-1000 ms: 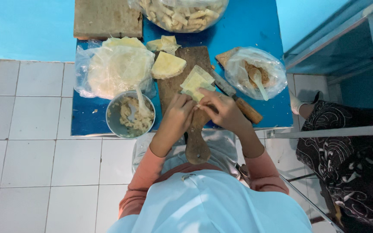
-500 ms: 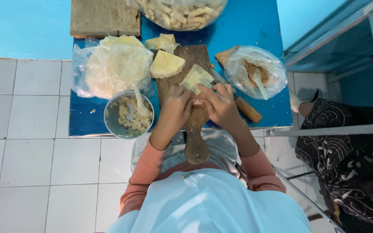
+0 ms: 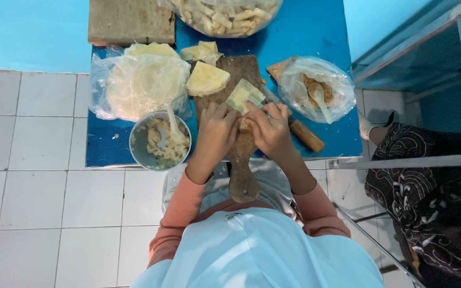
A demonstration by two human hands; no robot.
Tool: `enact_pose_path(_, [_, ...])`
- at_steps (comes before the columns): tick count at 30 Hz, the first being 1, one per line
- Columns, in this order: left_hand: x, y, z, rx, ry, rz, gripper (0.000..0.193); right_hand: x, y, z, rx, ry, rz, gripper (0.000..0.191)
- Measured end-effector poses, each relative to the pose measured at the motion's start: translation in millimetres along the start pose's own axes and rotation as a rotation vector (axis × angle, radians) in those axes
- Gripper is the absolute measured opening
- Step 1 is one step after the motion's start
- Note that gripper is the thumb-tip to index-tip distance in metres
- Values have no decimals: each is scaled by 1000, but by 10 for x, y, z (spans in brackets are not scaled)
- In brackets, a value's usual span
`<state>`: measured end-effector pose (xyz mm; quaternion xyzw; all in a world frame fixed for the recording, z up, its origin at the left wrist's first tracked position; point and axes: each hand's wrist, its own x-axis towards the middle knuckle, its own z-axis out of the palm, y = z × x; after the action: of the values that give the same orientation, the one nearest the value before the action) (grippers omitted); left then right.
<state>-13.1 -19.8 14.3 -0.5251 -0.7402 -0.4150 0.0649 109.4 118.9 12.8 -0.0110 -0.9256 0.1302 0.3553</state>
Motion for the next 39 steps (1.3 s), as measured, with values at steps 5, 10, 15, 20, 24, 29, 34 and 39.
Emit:
enact_pose_path(5, [9,-68,87,-4,19,5,11,-61,-58,41,-94,46,-14,38])
enact_pose_path(10, [-25,-85,103,-88,72,-45,27,-7,-98,-27,-105,-10,-1,43])
enact_pose_path(15, [-28,-2,19,-133,161,-84,29,127,-3,21,-62,-36,118,45])
enact_pose_path(20, [-19,99,-103,-204,208,-80,34,59,117,24,388,169,353,42])
enact_pose_path(24, [-23,196,-90,-367,199,-99,47,-57,132,-42,1043,116,694,62])
enact_pose_path(29, [-53,201,-27,-485,173,-128,60,-91,57,-144,1271,-28,769,61])
enact_pose_path(34, [-84,165,47,-489,204,-179,68,49,43,-289,1253,-151,705,63])
enact_pose_path(39, [-130,133,-1,-484,264,-107,71,517,525,-693,571,-624,589,79])
